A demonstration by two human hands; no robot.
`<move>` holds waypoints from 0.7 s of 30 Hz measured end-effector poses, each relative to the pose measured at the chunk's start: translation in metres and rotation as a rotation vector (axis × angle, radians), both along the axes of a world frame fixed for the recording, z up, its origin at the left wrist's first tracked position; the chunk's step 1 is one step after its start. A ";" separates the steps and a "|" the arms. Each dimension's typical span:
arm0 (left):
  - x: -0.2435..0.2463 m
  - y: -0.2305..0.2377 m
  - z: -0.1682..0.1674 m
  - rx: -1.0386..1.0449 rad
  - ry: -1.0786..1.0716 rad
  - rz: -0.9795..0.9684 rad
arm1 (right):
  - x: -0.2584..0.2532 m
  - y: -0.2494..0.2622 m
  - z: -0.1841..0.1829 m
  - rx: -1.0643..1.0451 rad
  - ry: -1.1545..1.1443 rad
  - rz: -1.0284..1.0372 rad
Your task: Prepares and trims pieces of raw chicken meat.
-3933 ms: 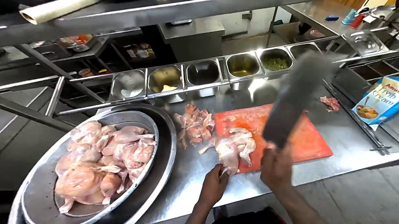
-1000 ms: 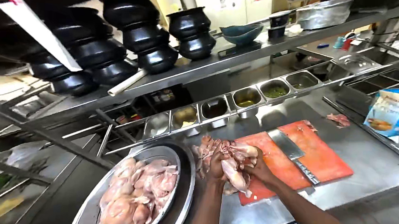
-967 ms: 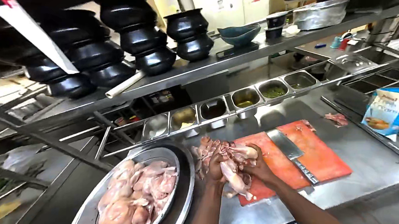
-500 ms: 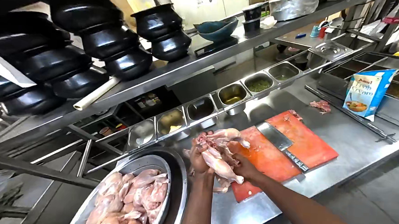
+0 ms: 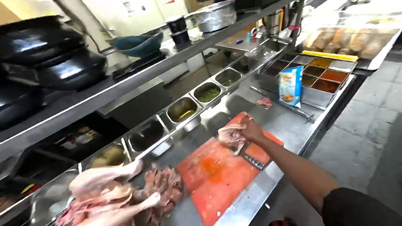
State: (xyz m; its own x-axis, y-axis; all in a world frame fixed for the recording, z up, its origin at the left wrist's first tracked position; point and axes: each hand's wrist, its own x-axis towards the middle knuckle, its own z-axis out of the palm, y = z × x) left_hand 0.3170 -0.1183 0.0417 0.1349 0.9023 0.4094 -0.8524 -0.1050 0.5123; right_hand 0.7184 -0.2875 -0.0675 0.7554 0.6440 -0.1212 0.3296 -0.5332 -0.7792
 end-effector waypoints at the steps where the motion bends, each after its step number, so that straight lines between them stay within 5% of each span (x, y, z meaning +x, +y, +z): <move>1: -0.005 0.004 -0.001 0.041 0.003 -0.022 | 0.024 -0.017 0.002 -0.008 -0.011 -0.083; 4: 0.010 -0.005 -0.005 0.080 0.165 0.012 | 0.078 -0.054 0.010 -0.048 -0.060 -0.296; 6: 0.020 -0.005 -0.031 0.093 0.260 -0.239 | 0.104 -0.063 0.015 -0.061 -0.104 -0.367; 10: 0.085 -0.039 -0.072 -0.461 0.239 -0.316 | 0.123 -0.063 0.014 -0.163 -0.124 -0.309; 12: 0.100 -0.035 -0.106 -0.531 0.325 -0.336 | 0.121 -0.056 0.007 -0.162 -0.096 -0.173; 17: 0.094 -0.010 -0.153 -0.128 1.337 -0.115 | 0.036 -0.047 0.005 -0.164 -0.275 0.220; 21: 0.077 -0.031 -0.150 -0.018 1.620 0.199 | -0.038 -0.044 -0.025 -0.501 -0.255 0.419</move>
State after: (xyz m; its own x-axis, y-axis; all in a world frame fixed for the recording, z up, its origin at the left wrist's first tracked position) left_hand 0.3943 -0.1496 -0.1080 0.2766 0.9598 -0.0469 0.5730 -0.1256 0.8098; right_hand 0.6800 -0.3317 -0.0921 0.4997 0.8001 -0.3319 0.7256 -0.5959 -0.3441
